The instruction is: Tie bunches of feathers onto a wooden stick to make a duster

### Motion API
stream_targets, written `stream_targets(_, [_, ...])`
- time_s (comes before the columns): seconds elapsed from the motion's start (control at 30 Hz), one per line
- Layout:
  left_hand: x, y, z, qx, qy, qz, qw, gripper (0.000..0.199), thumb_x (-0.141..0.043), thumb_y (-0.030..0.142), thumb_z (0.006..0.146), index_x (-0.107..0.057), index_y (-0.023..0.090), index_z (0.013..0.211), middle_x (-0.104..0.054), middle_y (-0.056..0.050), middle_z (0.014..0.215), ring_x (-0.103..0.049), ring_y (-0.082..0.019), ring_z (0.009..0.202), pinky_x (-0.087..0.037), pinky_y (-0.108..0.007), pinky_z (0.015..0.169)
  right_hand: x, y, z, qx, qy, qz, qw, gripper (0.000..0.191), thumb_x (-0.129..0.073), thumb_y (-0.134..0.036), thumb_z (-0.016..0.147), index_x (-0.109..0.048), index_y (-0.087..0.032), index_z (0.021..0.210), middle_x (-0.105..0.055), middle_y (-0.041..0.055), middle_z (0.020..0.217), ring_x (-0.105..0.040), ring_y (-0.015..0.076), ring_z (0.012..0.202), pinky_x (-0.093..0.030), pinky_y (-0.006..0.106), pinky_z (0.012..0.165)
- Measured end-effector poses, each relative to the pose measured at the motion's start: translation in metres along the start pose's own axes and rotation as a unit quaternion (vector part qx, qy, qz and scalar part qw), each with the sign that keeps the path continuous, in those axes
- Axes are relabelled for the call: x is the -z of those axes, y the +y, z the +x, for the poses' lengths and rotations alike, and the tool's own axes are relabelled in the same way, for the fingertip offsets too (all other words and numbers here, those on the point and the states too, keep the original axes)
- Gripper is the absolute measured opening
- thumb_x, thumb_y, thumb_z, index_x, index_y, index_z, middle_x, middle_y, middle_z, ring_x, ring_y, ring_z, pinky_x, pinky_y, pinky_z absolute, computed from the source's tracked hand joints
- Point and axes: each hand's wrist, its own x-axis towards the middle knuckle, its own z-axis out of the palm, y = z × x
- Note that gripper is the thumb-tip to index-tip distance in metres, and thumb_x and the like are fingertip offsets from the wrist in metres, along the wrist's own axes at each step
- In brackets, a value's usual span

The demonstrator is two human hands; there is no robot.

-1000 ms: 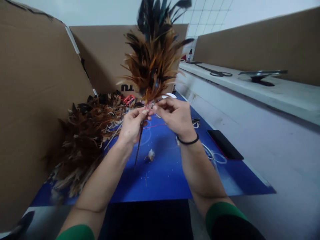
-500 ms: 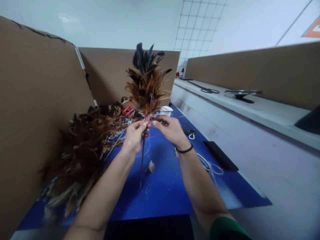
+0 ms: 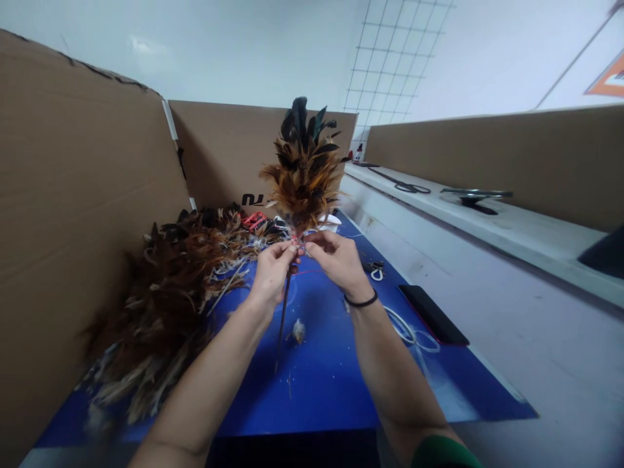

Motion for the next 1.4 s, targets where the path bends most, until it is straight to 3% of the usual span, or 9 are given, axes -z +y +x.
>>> stream_targets(0.1, [0.0, -0.001, 0.0, -0.004, -0.002, 0.002, 1.0, 0.023, -0.071, 0.025, 0.061, -0.064, 0.011, 0.078, -0.06, -0.001, 0.066, -0.049, -0.007, 0.054, -0.035, -0.019, 0.049, 0.0, -0.001, 0.001, -0.01, -0.031, 0.012, 0.999, 0.026, -0.057, -0.037, 0.079, -0.066, -0.012, 0.08, -0.07, 0.0057, 0.072, -0.06, 0.0127, 0.062, -0.045, 0.024, 0.061])
stream_targets(0.27, [0.0, -0.003, 0.001, -0.004, -0.011, 0.012, 1.0, 0.023, -0.07, 0.026, 0.063, -0.065, 0.011, 0.08, -0.06, -0.001, 0.067, -0.049, -0.007, 0.055, -0.035, -0.019, 0.049, 0.0, 0.001, 0.001, -0.014, -0.018, -0.027, 0.999, 0.037, -0.054, -0.045, 0.081, -0.064, -0.013, 0.067, -0.065, 0.0043, 0.061, -0.055, 0.0112, 0.054, -0.041, 0.023, 0.054])
stream_targets(0.47, [0.001, -0.004, -0.001, -0.01, -0.028, 0.015, 0.999, 0.023, -0.07, 0.028, 0.064, -0.064, 0.011, 0.078, -0.058, -0.001, 0.068, -0.048, -0.006, 0.056, -0.034, -0.018, 0.049, 0.001, 0.004, 0.003, -0.013, -0.054, 0.044, 0.997, 0.025, -0.062, -0.037, 0.075, -0.066, -0.013, 0.07, -0.068, 0.0046, 0.067, -0.057, 0.0107, 0.056, -0.043, 0.023, 0.055])
stream_targets(0.73, [0.0, 0.001, -0.004, 0.012, -0.035, 0.0, 0.999, 0.025, -0.073, 0.029, 0.063, -0.063, 0.011, 0.078, -0.059, -0.002, 0.068, -0.048, -0.006, 0.056, -0.032, -0.018, 0.048, 0.004, 0.004, 0.006, -0.02, -0.015, 0.08, 0.996, 0.024, -0.064, -0.037, 0.071, -0.065, -0.013, 0.075, -0.066, 0.0029, 0.067, -0.056, 0.0107, 0.059, -0.044, 0.023, 0.055])
stream_targets(0.93, [-0.001, 0.003, -0.005, 0.001, -0.044, 0.0, 0.999, 0.024, -0.072, 0.028, 0.063, -0.064, 0.011, 0.078, -0.057, 0.0, 0.067, -0.046, -0.006, 0.055, -0.032, -0.018, 0.047, 0.002, 0.003, 0.004, -0.062, -0.087, 0.093, 0.99, 0.042, -0.057, -0.053, 0.076, -0.062, -0.012, 0.068, -0.062, 0.0024, 0.06, -0.049, 0.0073, 0.045, -0.039, 0.02, 0.043])
stream_targets(1.2, [-0.002, 0.005, -0.007, -0.016, -0.035, 0.001, 0.999, 0.022, -0.072, 0.027, 0.063, -0.064, 0.011, 0.077, -0.058, -0.001, 0.067, -0.047, -0.006, 0.055, -0.032, -0.018, 0.047, 0.0, 0.001, 0.0, 0.021, -0.009, 0.018, 1.0, 0.02, -0.061, -0.031, 0.076, -0.069, -0.014, 0.071, -0.069, 0.0044, 0.066, -0.059, 0.0119, 0.057, -0.044, 0.023, 0.055])
stream_targets(1.4, [-0.003, 0.001, -0.006, -0.035, -0.014, 0.002, 0.999, 0.028, -0.076, 0.028, 0.059, -0.065, 0.012, 0.079, -0.057, 0.001, 0.063, -0.046, -0.006, 0.053, -0.031, -0.02, 0.048, 0.001, -0.007, -0.004, 0.048, 0.008, -0.055, 0.997, 0.016, -0.059, -0.028, 0.077, -0.069, -0.016, 0.071, -0.069, 0.0023, 0.066, -0.06, 0.0125, 0.06, -0.045, 0.023, 0.058])
